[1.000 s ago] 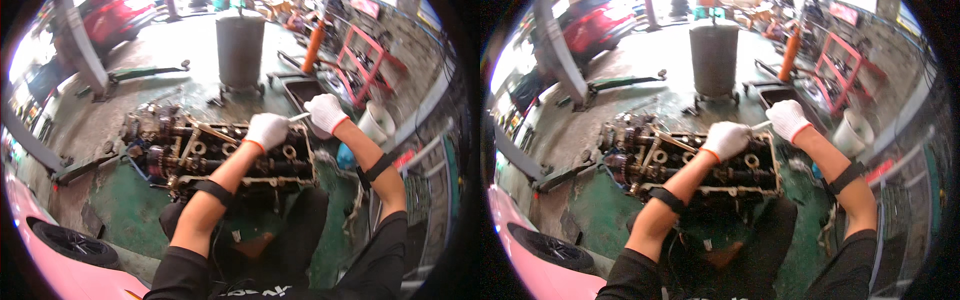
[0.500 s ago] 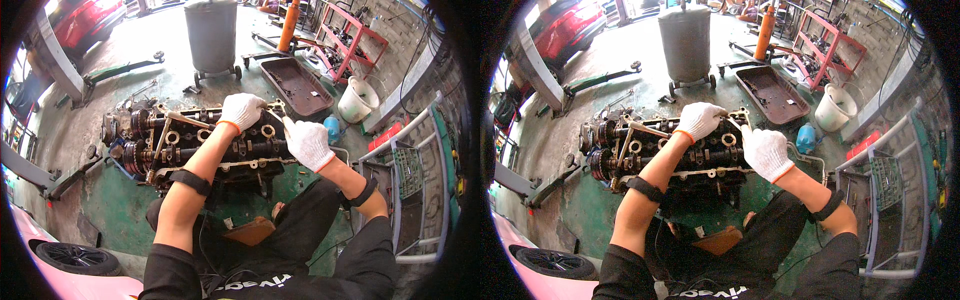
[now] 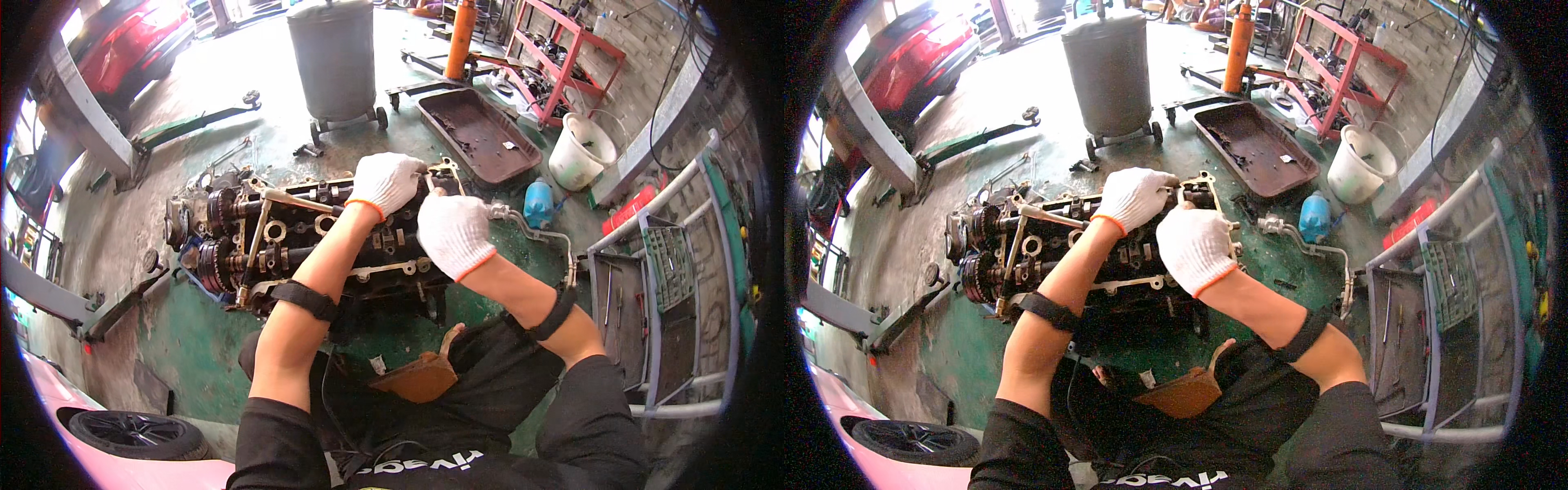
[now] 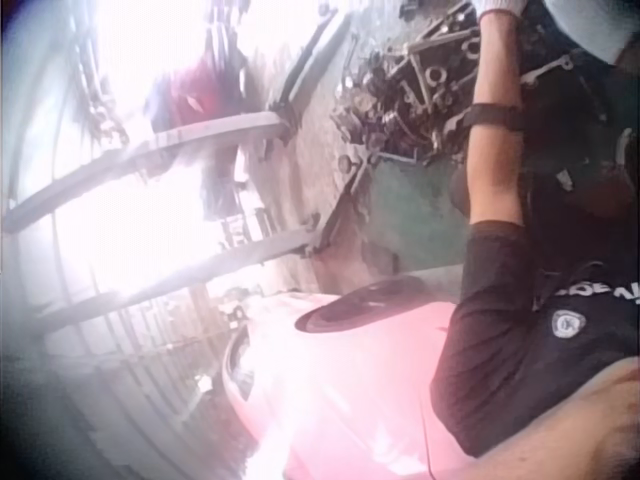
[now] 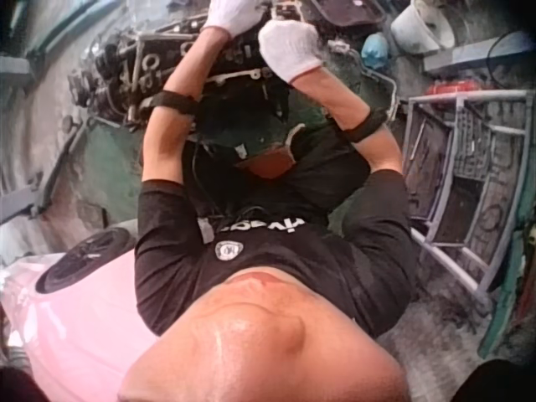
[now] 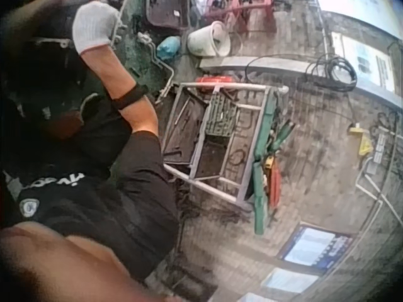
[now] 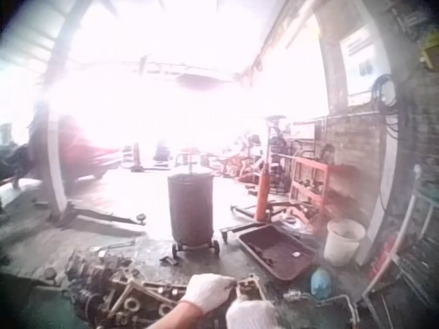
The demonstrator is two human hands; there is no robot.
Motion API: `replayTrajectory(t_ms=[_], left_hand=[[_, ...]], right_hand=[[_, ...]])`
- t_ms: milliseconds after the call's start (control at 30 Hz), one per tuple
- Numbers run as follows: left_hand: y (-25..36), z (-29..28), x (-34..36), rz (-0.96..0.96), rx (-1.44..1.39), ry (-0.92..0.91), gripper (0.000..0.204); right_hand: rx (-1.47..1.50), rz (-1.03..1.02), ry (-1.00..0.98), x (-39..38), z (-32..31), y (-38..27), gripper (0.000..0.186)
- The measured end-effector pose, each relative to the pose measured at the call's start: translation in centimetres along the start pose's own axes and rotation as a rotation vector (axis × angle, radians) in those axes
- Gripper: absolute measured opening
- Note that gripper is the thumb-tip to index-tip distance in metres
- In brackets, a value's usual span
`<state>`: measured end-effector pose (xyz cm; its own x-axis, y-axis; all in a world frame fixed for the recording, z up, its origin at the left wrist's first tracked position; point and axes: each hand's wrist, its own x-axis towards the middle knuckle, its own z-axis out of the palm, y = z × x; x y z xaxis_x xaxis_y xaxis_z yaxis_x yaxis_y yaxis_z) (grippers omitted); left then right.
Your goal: The person sits on the floor and uses a wrench to loosen bolts on a disassembled engine block. They then walk to a tool cart, select a socket, attach it to an impact wrench, and return to the engine to remove bolts with the impact wrench.
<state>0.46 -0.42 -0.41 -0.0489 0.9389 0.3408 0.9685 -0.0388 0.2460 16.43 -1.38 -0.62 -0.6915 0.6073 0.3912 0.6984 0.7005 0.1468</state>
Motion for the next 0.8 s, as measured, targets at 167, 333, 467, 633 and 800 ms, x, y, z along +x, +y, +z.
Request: replayTrajectory(t_ms=[167, 333, 467, 633, 800], left_hand=[[0.2, -0.2, 0.3, 0.028, 0.007, -0.054, 0.025], [0.3, -0.4, 0.3, 0.042, 0.065, -0.066, 0.027], [0.2, -0.1, 0.0, 0.086, 0.068, -0.04, 0.022], [0.2, 0.3, -0.1, 0.129, 0.053, 0.035, 0.015], [0.5, 0.2, -0.1, 0.112, 0.081, -0.031, 0.016]], right_hand=[[0.044, 0.062, 0.058, 0.7, 0.9, -2.0, 0.026], [0.102, 0.003, 0.178, 0.0, 0.1, -0.8, 0.012], [0.226, 0.025, 0.174, -0.2, -0.4, -0.4, 0.023], [0.426, -0.055, 0.282, -1.1, -0.5, 2.6, 0.022], [0.782, -0.029, 0.116, -1.7, -0.1, 9.6, 0.02]])
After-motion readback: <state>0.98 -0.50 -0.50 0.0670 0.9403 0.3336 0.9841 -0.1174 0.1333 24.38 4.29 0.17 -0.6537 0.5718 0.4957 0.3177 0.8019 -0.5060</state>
